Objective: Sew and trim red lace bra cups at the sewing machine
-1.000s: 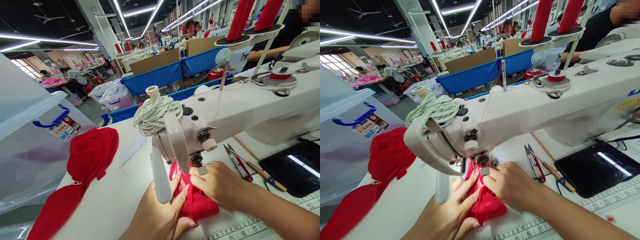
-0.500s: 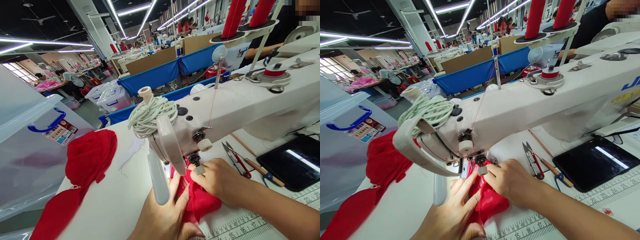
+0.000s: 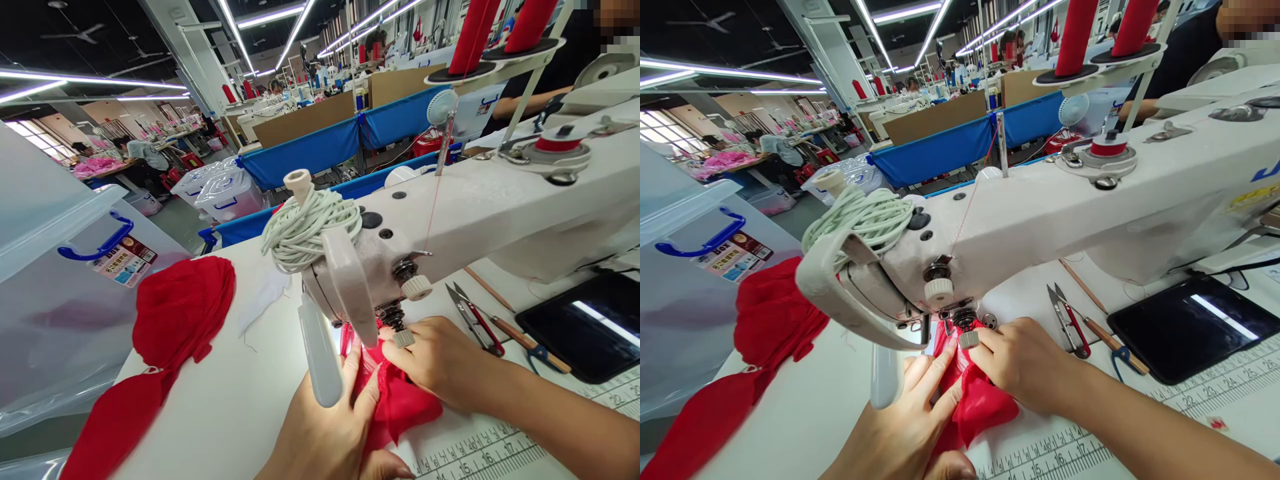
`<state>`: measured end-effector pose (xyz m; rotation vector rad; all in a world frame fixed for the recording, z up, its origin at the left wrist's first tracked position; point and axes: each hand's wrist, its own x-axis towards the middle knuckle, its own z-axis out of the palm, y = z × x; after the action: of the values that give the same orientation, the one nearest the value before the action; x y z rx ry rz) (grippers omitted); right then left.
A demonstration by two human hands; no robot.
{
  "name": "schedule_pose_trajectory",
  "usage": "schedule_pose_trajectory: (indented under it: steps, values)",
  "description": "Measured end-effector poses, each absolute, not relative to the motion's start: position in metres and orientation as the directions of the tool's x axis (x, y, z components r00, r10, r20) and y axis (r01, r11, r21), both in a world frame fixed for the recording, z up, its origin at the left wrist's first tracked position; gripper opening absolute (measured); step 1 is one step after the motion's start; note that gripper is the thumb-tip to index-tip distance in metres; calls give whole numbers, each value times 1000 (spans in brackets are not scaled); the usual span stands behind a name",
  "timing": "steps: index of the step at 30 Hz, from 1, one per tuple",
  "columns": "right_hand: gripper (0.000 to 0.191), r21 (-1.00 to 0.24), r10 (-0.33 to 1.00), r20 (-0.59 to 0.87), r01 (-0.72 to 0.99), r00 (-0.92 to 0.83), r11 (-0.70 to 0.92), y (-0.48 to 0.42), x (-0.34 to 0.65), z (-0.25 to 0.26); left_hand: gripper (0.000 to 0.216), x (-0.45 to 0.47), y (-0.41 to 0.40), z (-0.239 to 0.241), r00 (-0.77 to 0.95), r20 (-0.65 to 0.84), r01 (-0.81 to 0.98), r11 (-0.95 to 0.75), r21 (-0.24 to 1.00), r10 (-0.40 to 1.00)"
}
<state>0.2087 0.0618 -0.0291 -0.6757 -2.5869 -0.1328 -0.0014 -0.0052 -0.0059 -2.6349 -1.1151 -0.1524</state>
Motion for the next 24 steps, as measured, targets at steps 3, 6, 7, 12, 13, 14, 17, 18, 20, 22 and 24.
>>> schedule_pose_trajectory:
  steps: [3, 6, 7, 12, 13, 14, 17, 18, 20, 22, 24]
  values:
    - [25, -17, 445, 466, 495, -765, 869, 62, 210, -31, 77, 2, -6, -3, 702, 142, 705, -654, -273, 698]
    - [25, -14, 446, 471, 499, -761, 867, 63, 211, -31, 78, 6, -6, -5, 696, 140, 705, -632, -322, 705]
    - [25, -12, 444, 471, 498, -762, 867, 63, 211, -31, 78, 7, -6, -7, 695, 140, 704, -629, -329, 705]
    - [24, -9, 442, 475, 498, -761, 867, 64, 212, -31, 78, 9, -8, -7, 685, 138, 711, -615, -343, 715]
    - [24, -11, 443, 476, 498, -760, 867, 64, 212, -31, 77, 9, -9, -7, 679, 138, 716, -609, -342, 721]
    - [25, -12, 442, 480, 498, -758, 867, 64, 212, -31, 77, 9, -9, -6, 678, 141, 717, -608, -341, 721]
    - [26, -10, 437, 478, 492, -762, 870, 64, 211, -29, 76, 8, -9, -6, 692, 158, 710, -624, -326, 705]
    - [27, -9, 435, 476, 491, -764, 871, 64, 211, -29, 76, 7, -8, -7, 698, 163, 706, -631, -322, 697]
    - [27, -7, 438, 471, 494, -765, 869, 64, 211, -28, 77, 7, -8, -8, 693, 163, 710, -626, -324, 702]
    - [28, -6, 446, 466, 501, -764, 865, 63, 212, -29, 76, 8, -8, -8, 686, 153, 714, -617, -331, 711]
    - [27, -6, 451, 456, 505, -767, 863, 63, 212, -31, 77, 8, -8, -9, 682, 143, 715, -614, -333, 717]
